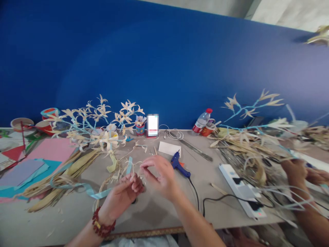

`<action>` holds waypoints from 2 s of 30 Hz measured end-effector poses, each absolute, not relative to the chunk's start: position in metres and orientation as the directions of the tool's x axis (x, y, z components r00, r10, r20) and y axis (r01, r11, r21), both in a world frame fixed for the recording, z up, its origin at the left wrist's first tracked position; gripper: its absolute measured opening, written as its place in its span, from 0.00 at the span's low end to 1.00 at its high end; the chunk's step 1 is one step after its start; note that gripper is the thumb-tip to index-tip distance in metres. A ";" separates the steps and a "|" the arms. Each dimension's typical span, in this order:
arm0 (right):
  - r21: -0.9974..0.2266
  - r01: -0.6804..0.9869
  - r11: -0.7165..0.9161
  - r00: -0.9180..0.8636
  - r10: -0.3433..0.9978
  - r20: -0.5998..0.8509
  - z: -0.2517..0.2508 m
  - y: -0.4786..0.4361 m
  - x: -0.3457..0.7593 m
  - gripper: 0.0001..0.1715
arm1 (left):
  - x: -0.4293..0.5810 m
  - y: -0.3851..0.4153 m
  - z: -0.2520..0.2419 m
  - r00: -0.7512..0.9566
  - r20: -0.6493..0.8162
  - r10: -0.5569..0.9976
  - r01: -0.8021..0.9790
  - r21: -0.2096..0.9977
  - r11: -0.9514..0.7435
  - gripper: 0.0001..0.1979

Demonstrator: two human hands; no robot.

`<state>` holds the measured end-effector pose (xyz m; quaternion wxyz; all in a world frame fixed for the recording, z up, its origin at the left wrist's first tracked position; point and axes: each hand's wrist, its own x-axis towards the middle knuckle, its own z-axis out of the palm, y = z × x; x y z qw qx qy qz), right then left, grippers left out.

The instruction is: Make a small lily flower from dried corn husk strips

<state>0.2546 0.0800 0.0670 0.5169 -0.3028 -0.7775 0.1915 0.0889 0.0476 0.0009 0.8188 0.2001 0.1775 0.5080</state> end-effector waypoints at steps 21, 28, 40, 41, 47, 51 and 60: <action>-0.390 0.264 0.882 -0.395 0.467 0.791 0.073 0.091 0.244 0.13 | 0.092 0.039 0.018 0.501 -0.086 0.861 -0.761 0.431 0.485 0.07; -0.372 0.287 0.883 -0.403 0.464 0.789 0.069 0.091 0.243 0.12 | 0.091 0.039 0.019 0.491 -0.093 0.866 -0.753 0.455 0.475 0.07; -0.478 0.335 0.812 -0.093 0.533 0.841 0.060 0.071 0.239 0.20 | 0.091 0.039 0.020 0.432 -0.048 0.900 -0.760 0.519 0.392 0.08; -0.538 0.318 0.780 -0.044 0.579 0.814 0.055 0.067 0.239 0.17 | 0.091 0.038 0.020 0.413 -0.046 0.910 -0.746 0.555 0.367 0.09; -0.590 0.355 0.725 -0.090 0.655 0.750 0.050 0.053 0.241 0.15 | 0.089 0.036 0.019 0.351 -0.068 0.934 -0.649 0.701 0.294 0.09; -0.479 0.479 0.736 -0.210 0.626 0.751 0.063 0.052 0.245 0.17 | 0.090 0.034 0.019 0.361 -0.084 0.929 -0.645 0.696 0.314 0.09; -0.491 0.426 0.760 -0.260 0.622 0.739 0.065 0.063 0.248 0.12 | 0.092 0.035 0.019 0.389 -0.032 0.921 -0.666 0.681 0.305 0.08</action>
